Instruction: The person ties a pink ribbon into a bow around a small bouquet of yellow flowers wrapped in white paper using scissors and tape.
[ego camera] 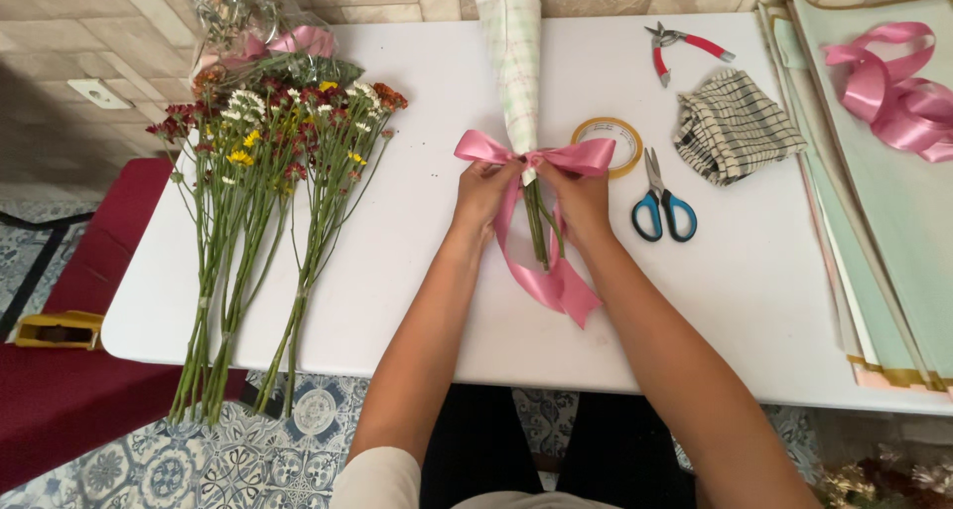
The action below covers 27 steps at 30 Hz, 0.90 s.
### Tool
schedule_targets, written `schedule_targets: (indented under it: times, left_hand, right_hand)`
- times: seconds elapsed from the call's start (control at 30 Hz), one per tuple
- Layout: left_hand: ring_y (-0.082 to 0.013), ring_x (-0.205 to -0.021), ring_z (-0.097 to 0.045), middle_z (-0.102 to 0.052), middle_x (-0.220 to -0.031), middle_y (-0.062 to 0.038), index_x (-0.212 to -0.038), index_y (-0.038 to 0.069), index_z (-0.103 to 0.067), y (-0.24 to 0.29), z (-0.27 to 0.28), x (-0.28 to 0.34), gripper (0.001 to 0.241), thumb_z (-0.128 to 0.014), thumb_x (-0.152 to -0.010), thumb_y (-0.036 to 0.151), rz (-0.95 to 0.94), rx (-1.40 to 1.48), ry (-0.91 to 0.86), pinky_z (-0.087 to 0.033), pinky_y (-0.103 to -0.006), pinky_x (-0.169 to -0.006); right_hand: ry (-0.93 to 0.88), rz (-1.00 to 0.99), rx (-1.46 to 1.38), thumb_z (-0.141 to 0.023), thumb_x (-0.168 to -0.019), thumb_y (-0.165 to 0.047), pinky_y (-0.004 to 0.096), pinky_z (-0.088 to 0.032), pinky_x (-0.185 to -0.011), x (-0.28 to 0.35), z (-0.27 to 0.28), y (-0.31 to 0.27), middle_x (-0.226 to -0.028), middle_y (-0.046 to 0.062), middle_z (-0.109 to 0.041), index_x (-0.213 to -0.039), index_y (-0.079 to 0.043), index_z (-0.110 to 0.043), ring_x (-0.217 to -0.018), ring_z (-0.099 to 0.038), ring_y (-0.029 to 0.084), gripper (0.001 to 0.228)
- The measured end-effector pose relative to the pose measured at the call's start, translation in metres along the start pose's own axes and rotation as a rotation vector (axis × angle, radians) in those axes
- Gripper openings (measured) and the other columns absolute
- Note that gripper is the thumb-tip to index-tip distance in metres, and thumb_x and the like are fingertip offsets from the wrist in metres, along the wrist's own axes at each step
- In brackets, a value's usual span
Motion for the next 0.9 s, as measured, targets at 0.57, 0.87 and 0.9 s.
schedule_targets:
  times: [0.57, 0.87, 0.9]
  left_hand:
    - [-0.0071, -0.095, -0.057, -0.064, -0.099, 0.001, -0.108, 0.012, -0.059, 0.063, -0.028, 0.052, 0.025, -0.067, -0.084, 0.010, -0.574, 0.168, -0.297, -0.050, -0.0281, -0.083]
    - [-0.0071, -0.070, -0.058, -0.056, -0.103, 0.002, -0.120, 0.010, -0.049, 0.040, -0.045, 0.052, 0.033, -0.058, -0.091, 0.024, -0.372, 0.362, -0.429, -0.052, -0.0212, -0.054]
    - [-0.0063, -0.069, -0.056, -0.055, -0.106, 0.003, -0.122, 0.010, -0.048, 0.040, -0.046, 0.053, 0.035, -0.057, -0.092, 0.025, -0.367, 0.350, -0.434, -0.051, -0.0205, -0.053]
  right_hand:
    - [-0.200, 0.639, 0.026, -0.068, -0.084, -0.006, 0.035, -0.041, -0.089, 0.048, -0.002, -0.092, -0.098, 0.012, -0.059, -0.082, -0.003, -0.052, -0.097, -0.058, 0.021, 0.017]
    - [-0.073, 0.871, 0.133, -0.066, -0.085, -0.002, 0.038, -0.043, -0.083, 0.073, 0.000, -0.114, -0.095, 0.014, -0.059, -0.084, 0.000, -0.054, -0.092, -0.059, 0.026, 0.013]
    - [-0.058, 0.921, 0.140, -0.066, -0.084, 0.000, 0.038, -0.043, -0.082, 0.077, 0.000, -0.117, -0.094, 0.015, -0.059, -0.083, 0.000, -0.053, -0.090, -0.059, 0.028, 0.013]
Point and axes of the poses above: each hand's wrist, its own x-axis away from the middle knuckle, its own z-axis out of the back of the hand, y = z × x, the point moved 9 cm from there along -x, towards the middle knuckle
